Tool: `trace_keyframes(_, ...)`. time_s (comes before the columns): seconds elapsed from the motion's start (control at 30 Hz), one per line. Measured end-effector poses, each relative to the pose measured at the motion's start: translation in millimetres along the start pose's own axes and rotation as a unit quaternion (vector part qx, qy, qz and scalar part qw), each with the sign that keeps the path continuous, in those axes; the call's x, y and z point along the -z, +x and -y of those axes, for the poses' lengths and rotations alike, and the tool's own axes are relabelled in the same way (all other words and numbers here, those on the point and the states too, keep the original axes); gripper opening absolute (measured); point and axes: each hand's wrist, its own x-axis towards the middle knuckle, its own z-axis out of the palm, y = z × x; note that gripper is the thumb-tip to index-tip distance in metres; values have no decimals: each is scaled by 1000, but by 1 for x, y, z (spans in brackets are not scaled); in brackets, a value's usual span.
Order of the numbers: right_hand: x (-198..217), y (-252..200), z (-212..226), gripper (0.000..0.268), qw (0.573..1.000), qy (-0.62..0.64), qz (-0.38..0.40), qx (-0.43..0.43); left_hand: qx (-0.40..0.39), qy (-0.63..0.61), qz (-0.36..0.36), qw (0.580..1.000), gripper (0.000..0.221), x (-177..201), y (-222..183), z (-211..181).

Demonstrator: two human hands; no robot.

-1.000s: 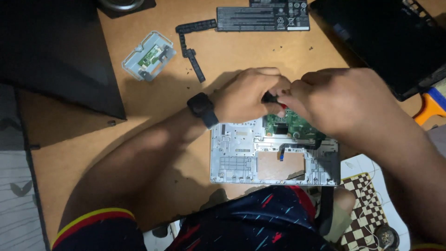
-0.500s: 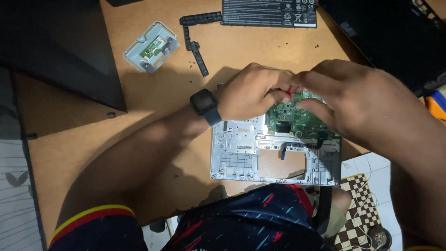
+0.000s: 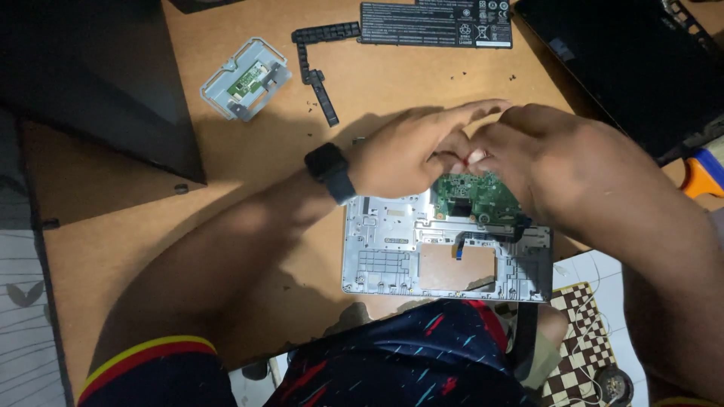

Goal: Reconnecting internal ribbon cables and components to a laptop motherboard during a repair process.

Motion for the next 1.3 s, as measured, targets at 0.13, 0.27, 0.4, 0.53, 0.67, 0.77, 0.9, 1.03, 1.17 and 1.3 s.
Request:
trace_keyframes(0.13, 1, 1, 7, 23, 998, -62, -8, 21, 22, -44, 24, 999, 78, 2, 0, -5)
trace_keyframes(0.27, -2, 0, 7, 30, 995, -95, 1, -25, -12, 2, -36, 999, 60, -5, 1, 3)
trace_keyframes(0.4, -2, 1, 9, 37, 998, -57, -4, 0, 11, 39, -24, 999, 64, -3, 0, -4)
trace_keyframes(0.53, -14, 3, 14, 22, 997, -14, -68, 20, -8, 27, -17, 999, 62, -3, 1, -1)
trace_keyframes(0.67, -32, -1, 9, 32, 998, -46, -14, -48, 9, 58, -3, 998, 18, -2, 4, -5)
trace_keyframes(0.77, -23, 1, 9, 35, 999, 10, 10, -49, 26, 42, -8, 999, 33, -1, 1, -3)
trace_keyframes(0.9, -27, -2, 9, 5, 999, 38, -37, -11, -26, 60, -11, 998, 62, 4, -3, 11)
trace_keyframes(1.03, -30, 1, 11, 32, 999, -6, 4, -54, -38, 32, 16, 999, 28, 16, -1, -6)
trace_keyframes(1.17, -38, 2, 11, 18, 997, 43, 15, -59, -86, 97, -3, 992, 10, 16, -4, 2)
trace_keyframes(1.3, -30, -2, 10, 20, 983, 170, -45, -52, -62, 166, -1, 984, 21, 17, -11, 3)
